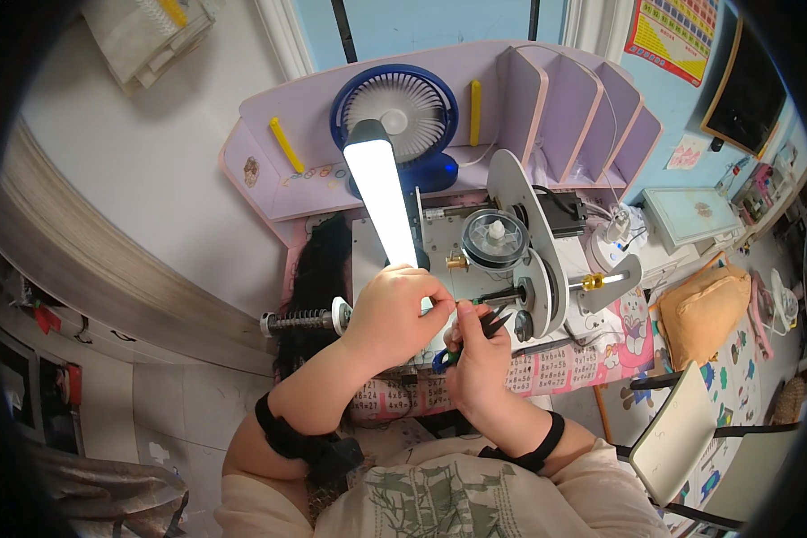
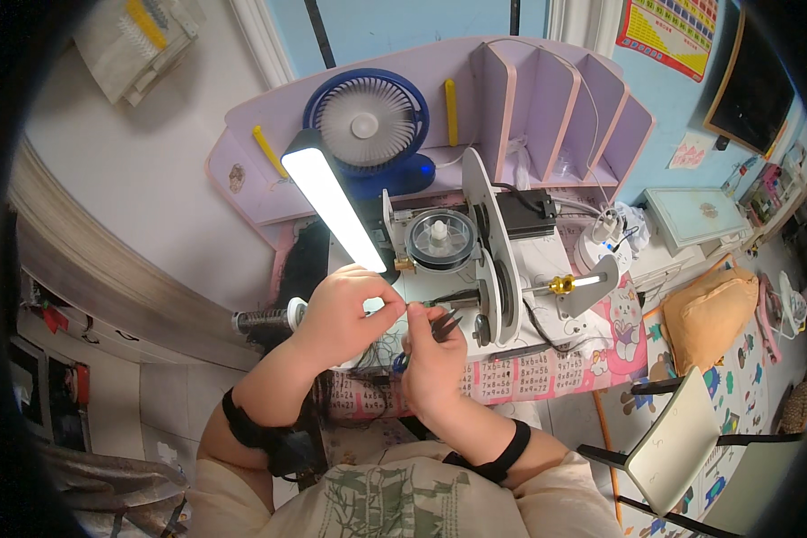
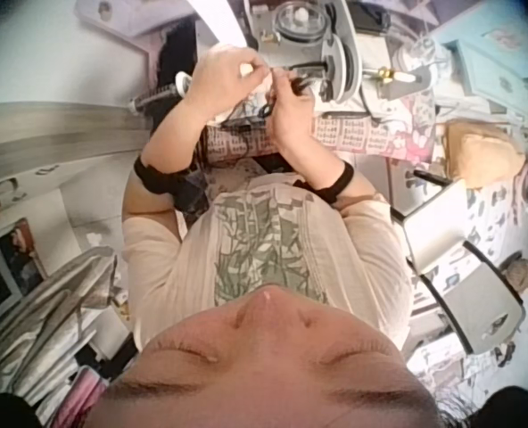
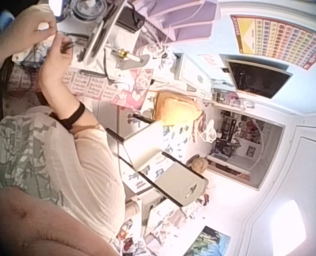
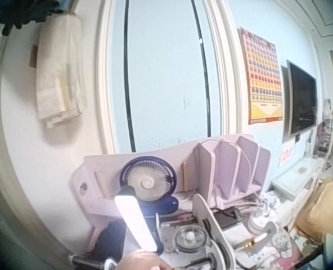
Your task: The recorder uses a winding machine to wind copper wire onto a small spool, using tweezers to guide the wire and adjust the components.
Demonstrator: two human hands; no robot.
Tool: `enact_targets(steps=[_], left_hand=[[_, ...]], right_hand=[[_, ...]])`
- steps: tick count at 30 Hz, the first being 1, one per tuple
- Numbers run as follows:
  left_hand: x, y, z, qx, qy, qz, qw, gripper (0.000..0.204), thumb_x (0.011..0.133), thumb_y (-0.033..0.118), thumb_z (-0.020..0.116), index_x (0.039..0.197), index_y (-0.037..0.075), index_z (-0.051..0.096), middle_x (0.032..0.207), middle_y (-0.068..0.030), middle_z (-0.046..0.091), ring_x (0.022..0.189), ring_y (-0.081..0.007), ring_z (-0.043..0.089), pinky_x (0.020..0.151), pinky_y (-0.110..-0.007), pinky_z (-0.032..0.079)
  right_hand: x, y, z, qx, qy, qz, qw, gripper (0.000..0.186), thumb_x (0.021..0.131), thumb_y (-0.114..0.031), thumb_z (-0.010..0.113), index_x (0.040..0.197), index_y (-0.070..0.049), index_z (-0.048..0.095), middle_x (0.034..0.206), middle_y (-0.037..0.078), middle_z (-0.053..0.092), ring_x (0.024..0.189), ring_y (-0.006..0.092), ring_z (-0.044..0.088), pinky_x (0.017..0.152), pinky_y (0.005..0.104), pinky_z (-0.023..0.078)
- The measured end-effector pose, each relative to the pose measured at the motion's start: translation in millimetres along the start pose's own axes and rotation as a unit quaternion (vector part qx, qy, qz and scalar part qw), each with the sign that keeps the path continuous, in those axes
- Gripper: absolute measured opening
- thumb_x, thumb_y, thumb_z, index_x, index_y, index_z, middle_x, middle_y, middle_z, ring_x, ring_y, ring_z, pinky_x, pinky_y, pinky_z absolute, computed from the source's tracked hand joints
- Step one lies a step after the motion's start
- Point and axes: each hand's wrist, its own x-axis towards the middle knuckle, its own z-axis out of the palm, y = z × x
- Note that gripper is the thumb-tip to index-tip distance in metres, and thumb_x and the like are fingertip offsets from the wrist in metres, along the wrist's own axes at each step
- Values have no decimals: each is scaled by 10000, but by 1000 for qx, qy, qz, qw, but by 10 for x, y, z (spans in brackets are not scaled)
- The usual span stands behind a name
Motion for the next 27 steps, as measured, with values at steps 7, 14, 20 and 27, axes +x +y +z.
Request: enact_targets(steps=[7,14,20,27], left_hand=[[26,10,-30,-32,-42,-44,998,157,746,187,664,751,30,668,726,-115,639,679,-265,578,624,-352,440],[37,27,-11,-36,-48,-111,992,178,745,202,661,772,29,688,732,-118,657,657,-232,610,599,-334,459],[37,41,-15,-36,-62,-127,989,185,753,210,664,782,30,695,742,-118,672,644,-224,629,601,-318,474],[23,7,27,-17,-44,-104,993,182,754,215,665,768,36,693,743,-112,674,667,-237,629,613,-335,473]], right_hand=[[-2,68,62,-14,2,-24,1000,138,913,-141,603,871,-92,482,673,-38,458,557,44,392,501,208,308],[-147,139,-91,-25,-35,5,999,175,934,-192,580,1032,-55,532,732,-30,499,579,52,426,523,200,343],[-360,221,-203,-155,-250,203,934,254,944,-242,565,1117,-60,528,868,-8,598,661,73,480,604,210,378],[-420,290,-253,-201,-282,198,917,390,963,-268,536,1292,-60,516,852,-32,563,663,35,457,568,193,407]])
